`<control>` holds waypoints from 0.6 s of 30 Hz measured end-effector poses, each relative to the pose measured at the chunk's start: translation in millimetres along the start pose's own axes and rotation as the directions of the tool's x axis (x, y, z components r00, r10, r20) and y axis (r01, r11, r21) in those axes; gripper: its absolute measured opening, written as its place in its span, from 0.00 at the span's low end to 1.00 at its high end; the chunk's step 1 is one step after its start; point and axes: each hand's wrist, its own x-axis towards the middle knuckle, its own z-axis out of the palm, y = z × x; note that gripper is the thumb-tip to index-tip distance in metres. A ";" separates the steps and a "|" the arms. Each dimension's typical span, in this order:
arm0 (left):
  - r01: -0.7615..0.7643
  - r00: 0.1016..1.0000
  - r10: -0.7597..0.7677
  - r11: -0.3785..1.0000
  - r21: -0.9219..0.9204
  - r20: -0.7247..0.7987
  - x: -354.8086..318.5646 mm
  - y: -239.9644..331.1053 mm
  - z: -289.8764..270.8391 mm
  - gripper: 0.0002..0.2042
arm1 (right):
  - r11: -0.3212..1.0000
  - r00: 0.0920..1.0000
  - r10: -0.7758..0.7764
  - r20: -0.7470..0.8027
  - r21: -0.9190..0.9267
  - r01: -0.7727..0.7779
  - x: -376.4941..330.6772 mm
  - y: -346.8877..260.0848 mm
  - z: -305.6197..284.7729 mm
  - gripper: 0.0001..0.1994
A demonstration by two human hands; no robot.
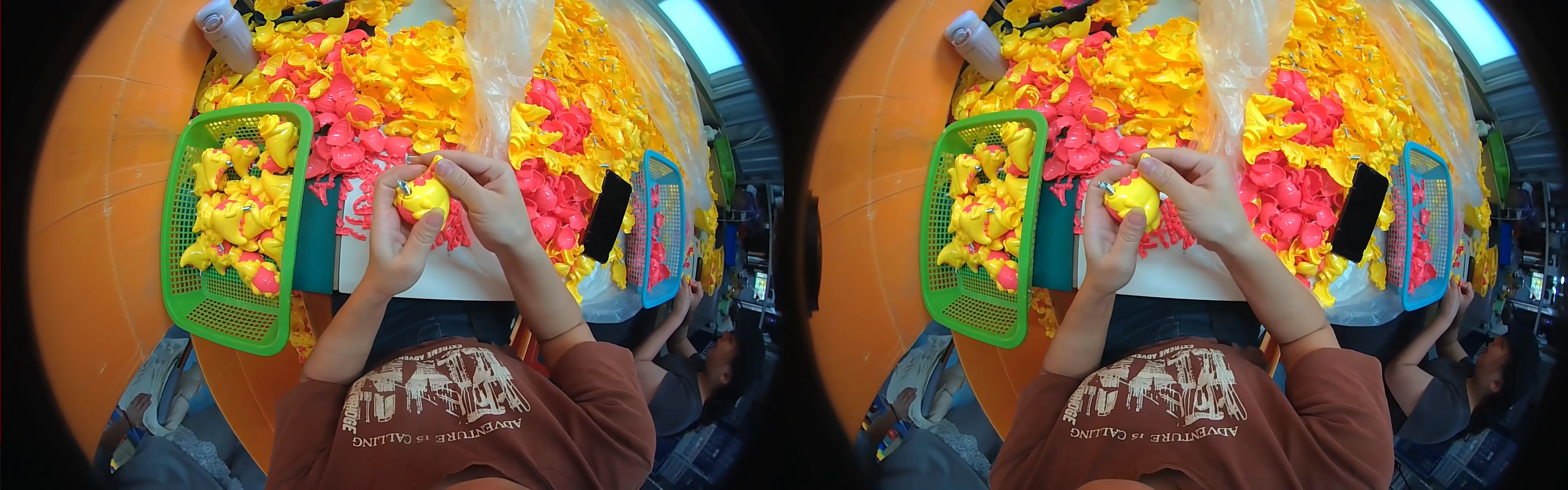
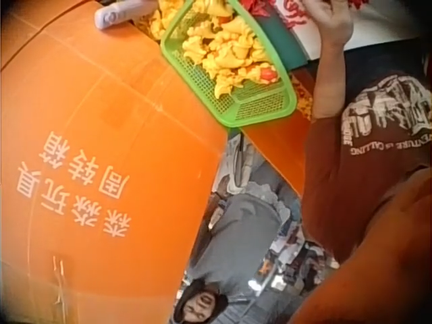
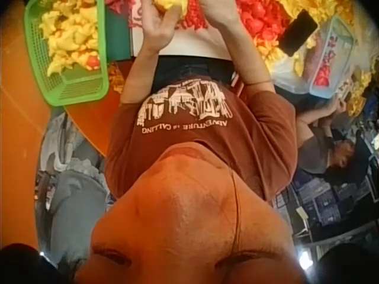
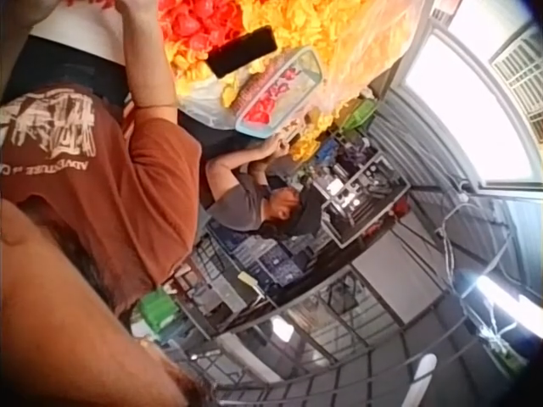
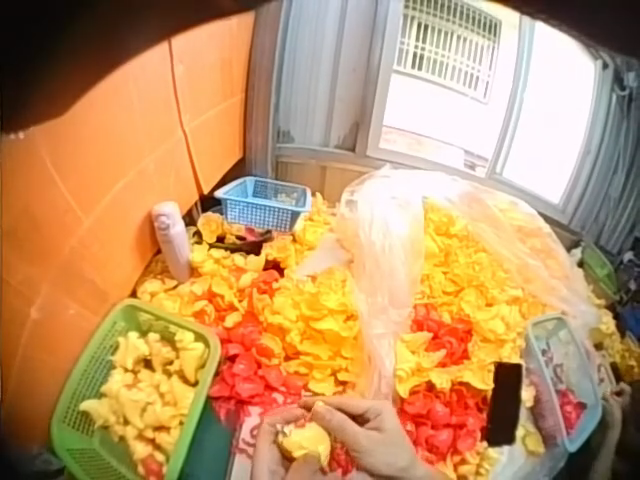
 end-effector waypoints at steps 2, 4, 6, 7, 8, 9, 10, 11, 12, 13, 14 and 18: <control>-0.009 1.000 0.005 0.986 -0.164 -0.027 2.8 1.3 1.8 0.21 | 1.000 1.000 -0.015 0.018 -0.007 0.015 0.9 -0.2 -3.7 0.10; 0.038 0.999 -0.044 0.961 -0.274 -0.018 4.3 0.0 -3.0 0.21 | 0.991 0.992 -0.125 -0.008 -0.040 0.125 3.1 0.8 -5.9 0.10; 0.048 0.997 -0.061 0.959 -0.280 -0.041 4.7 4.7 1.2 0.21 | 0.990 0.991 -0.135 -0.013 -0.052 0.134 3.5 -0.7 -4.3 0.09; 0.058 0.995 -0.079 0.956 -0.287 -0.063 4.8 6.3 2.5 0.22 | 0.988 0.989 -0.144 -0.018 -0.065 0.143 3.8 -1.1 -3.7 0.09; 0.057 0.995 -0.078 0.957 -0.286 -0.064 5.1 6.5 2.2 0.22 | 0.988 0.989 -0.144 -0.017 -0.064 0.143 3.8 -1.3 -3.8 0.09; 0.076 0.995 -0.090 0.959 -0.273 -0.042 5.4 6.6 1.7 0.22 | 0.984 0.987 -0.162 -0.018 -0.071 0.161 3.8 -1.4 -4.1 0.08; 0.094 0.994 -0.103 0.961 -0.260 -0.020 5.5 6.6 1.2 0.23 | 0.981 0.983 -0.180 -0.019 -0.078 0.178 3.9 -1.4 -4.2 0.08; 0.094 0.994 -0.103 0.961 -0.260 -0.020 5.0 6.3 2.0 0.23 | 0.981 0.984 -0.180 -0.019 -0.078 0.178 3.6 -1.8 -2.3 0.08; 0.083 0.994 -0.096 0.966 -0.246 -0.043 4.1 5.7 3.4 0.23 | 0.978 0.979 -0.199 -0.053 -0.073 0.195 3.1 -2.3 1.6 0.08; 0.072 0.994 -0.090 0.970 -0.231 -0.065 3.5 5.4 4.4 0.23 | 0.975 0.972 -0.218 -0.087 -0.069 0.212 3.2 -1.9 4.8 0.07; 0.073 0.994 -0.090 0.970 -0.232 -0.062 3.8 5.2 5.1 0.23 | 0.974 0.971 -0.220 -0.090 -0.070 0.214 5.2 1.9 4.8 0.07; 0.112 0.983 -0.138 0.973 -0.200 -0.124 5.0 8.1 6.9 0.24 | 0.985 0.972 -0.162 -0.171 0.040 0.171 8.6 9.2 5.5 0.12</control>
